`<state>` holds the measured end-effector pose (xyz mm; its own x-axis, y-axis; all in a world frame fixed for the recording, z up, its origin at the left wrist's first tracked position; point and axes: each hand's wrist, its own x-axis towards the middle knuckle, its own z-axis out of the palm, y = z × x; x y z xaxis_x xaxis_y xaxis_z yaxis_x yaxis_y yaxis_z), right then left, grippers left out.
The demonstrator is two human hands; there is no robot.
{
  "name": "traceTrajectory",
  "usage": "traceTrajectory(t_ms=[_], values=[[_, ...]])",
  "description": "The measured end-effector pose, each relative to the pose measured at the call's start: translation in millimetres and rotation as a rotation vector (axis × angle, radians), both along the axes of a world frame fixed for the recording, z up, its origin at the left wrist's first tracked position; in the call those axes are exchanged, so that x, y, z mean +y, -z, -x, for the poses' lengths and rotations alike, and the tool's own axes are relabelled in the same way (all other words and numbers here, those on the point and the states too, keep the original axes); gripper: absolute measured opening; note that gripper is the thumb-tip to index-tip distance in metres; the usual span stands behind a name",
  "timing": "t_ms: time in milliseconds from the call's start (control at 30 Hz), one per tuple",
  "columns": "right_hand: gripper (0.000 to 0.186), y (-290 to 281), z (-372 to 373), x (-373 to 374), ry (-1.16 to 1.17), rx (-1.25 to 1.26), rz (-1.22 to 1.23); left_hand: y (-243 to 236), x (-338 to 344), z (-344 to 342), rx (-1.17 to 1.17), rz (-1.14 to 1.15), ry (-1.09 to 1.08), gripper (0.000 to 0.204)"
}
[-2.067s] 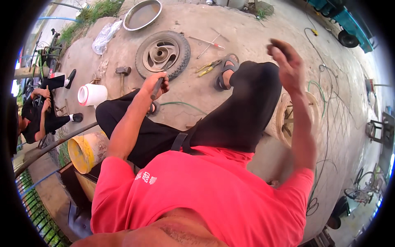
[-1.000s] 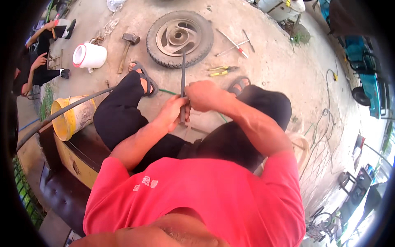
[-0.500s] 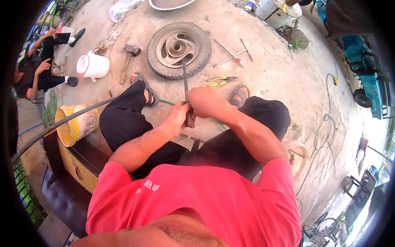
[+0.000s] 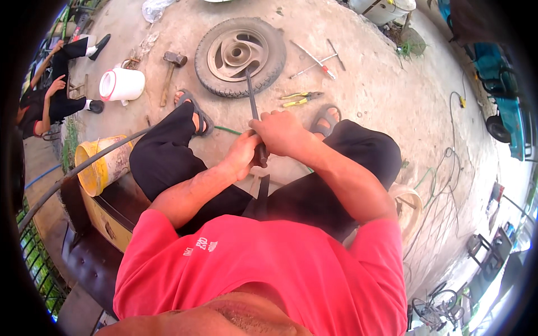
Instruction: The person uses a pry bar and hammer to remove a tire from a wheel rim, then uses a pair of pliers and a pry bar to pull a tube into the tire and reseat the tire onto the rim.
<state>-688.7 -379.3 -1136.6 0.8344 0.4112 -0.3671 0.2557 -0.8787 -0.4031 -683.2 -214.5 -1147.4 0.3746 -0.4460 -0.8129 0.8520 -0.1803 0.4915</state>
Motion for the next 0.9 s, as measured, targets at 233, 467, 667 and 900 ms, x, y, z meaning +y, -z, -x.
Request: traceTrajectory(t_ms=[233,467,667,900], values=[[0.043,14.4,-4.3,1.1,0.064,0.16,-0.248,1.9,12.2,4.4,-0.093,0.039,-0.046,0.023],[0.029,-4.9,-22.4,-15.5,0.193,-0.084,-0.292,-13.4,29.4,-20.4,-0.441,0.087,-0.02,0.037],[0.055,-78.3,-22.2,-78.3,0.918,-0.109,-0.787,6.8,33.9,-73.0,-0.634,-0.062,-0.07,0.039],[0.057,-94.4,-10.9,-102.8,1.027,-0.051,-0.689,157.8,21.8,-96.6,-0.783,-0.465,0.513,0.069]])
